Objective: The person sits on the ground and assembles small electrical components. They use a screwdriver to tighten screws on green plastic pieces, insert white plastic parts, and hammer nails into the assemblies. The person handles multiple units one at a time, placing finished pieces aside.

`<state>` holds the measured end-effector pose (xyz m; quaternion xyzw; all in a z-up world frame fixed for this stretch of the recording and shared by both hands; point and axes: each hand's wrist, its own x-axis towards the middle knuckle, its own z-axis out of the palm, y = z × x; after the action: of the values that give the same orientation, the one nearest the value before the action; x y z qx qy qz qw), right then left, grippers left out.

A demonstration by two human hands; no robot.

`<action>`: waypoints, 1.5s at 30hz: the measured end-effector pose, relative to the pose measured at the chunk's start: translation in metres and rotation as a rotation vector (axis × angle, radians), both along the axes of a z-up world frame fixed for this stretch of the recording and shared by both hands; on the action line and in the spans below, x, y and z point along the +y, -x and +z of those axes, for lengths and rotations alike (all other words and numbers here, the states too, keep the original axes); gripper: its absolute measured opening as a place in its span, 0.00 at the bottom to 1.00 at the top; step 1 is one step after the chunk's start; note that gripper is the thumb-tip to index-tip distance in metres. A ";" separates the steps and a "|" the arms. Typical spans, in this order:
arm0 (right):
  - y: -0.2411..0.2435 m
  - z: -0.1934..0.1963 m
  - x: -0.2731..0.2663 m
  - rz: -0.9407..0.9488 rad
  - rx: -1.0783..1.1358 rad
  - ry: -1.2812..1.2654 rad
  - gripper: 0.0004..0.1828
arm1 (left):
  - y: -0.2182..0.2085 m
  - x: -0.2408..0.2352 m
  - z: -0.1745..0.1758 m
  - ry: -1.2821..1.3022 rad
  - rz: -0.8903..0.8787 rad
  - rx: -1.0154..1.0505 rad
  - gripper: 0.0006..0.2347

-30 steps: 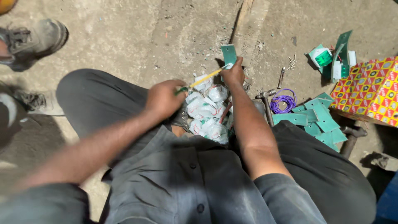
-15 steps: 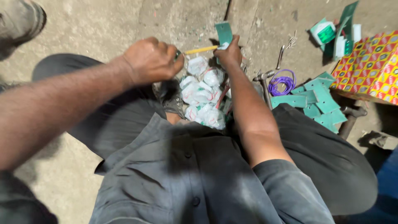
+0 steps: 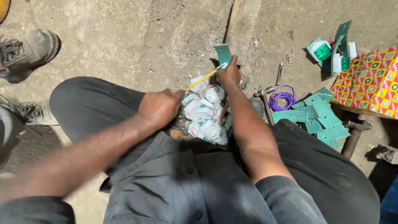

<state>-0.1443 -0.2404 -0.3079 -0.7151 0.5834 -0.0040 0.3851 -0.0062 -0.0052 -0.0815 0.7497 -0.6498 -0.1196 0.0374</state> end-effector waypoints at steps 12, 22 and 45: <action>0.000 0.015 -0.003 0.024 0.021 -0.025 0.43 | 0.022 0.001 -0.005 0.058 0.982 1.106 0.14; -0.005 0.003 -0.008 0.056 0.040 -0.003 0.49 | 0.002 0.012 -0.005 0.293 0.083 0.131 0.12; 0.003 0.013 -0.008 0.067 0.005 -0.018 0.44 | 0.038 0.013 -0.027 0.125 0.954 1.001 0.12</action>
<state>-0.1476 -0.2485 -0.2953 -0.7307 0.5601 0.0156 0.3899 -0.0446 0.0079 -0.1086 0.8045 -0.1594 -0.3838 0.4243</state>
